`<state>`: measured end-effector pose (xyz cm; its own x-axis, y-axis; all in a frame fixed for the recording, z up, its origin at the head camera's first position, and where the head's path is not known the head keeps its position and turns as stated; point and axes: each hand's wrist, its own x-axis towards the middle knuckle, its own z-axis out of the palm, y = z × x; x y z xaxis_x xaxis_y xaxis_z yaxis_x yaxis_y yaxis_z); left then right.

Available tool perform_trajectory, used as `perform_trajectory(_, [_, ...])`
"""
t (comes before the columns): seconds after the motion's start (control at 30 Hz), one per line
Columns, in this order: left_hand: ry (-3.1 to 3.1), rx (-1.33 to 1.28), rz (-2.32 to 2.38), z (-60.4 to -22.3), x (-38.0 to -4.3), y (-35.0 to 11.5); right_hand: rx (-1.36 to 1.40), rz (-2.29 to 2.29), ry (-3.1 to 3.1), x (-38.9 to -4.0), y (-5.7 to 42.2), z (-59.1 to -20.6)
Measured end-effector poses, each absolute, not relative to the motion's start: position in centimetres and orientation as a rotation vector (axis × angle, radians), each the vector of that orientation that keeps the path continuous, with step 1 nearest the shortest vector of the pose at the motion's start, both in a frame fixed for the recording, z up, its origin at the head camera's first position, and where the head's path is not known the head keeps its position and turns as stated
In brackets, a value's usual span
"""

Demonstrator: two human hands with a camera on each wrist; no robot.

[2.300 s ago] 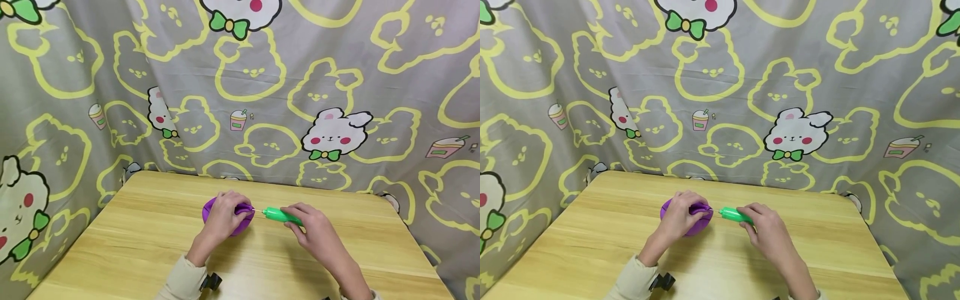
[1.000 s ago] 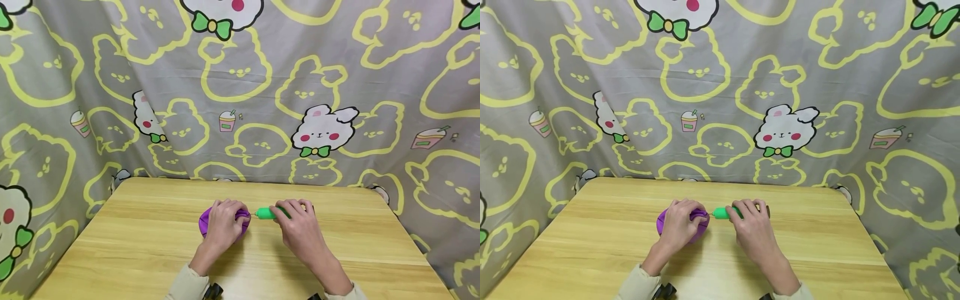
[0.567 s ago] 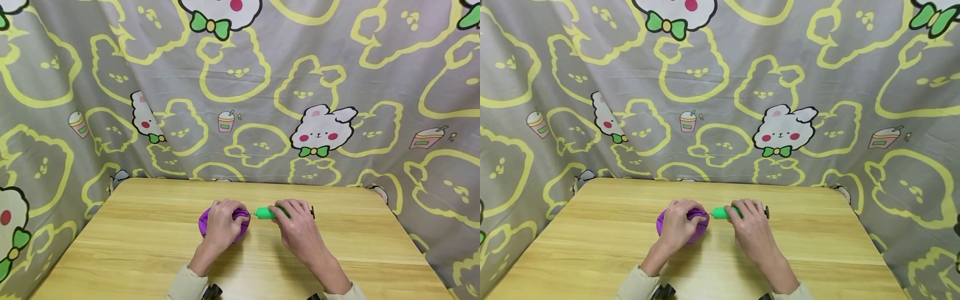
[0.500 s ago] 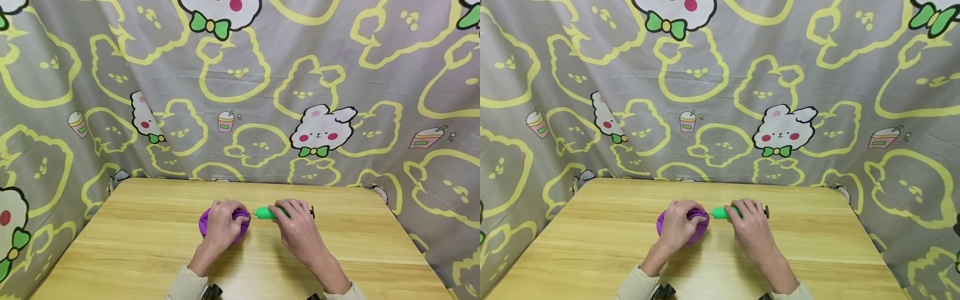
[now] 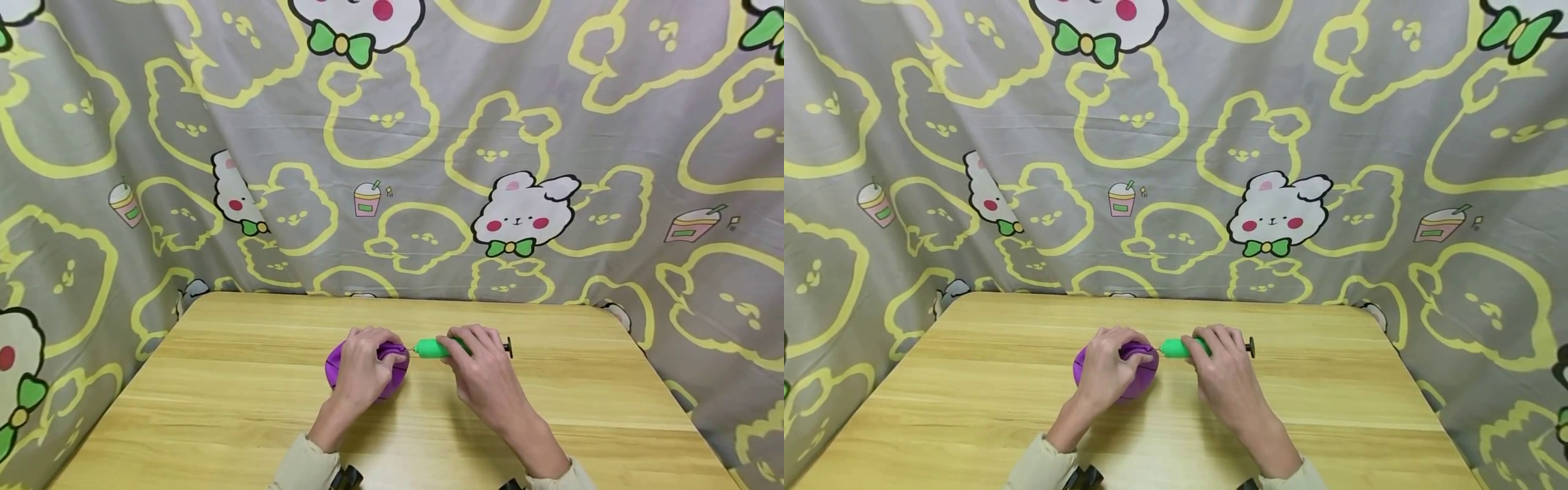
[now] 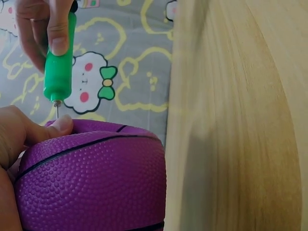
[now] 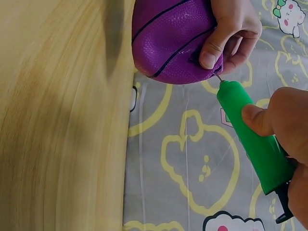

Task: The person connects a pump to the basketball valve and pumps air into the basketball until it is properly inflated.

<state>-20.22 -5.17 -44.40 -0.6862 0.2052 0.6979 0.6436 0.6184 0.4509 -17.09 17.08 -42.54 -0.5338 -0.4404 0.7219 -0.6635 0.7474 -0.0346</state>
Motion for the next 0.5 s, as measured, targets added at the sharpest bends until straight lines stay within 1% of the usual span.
perform_trajectory(0.5, [-2.206,-0.680,-1.056,-44.97,-20.34,-5.11,0.838,0.388,-2.195,-17.41,16.54,-43.11])
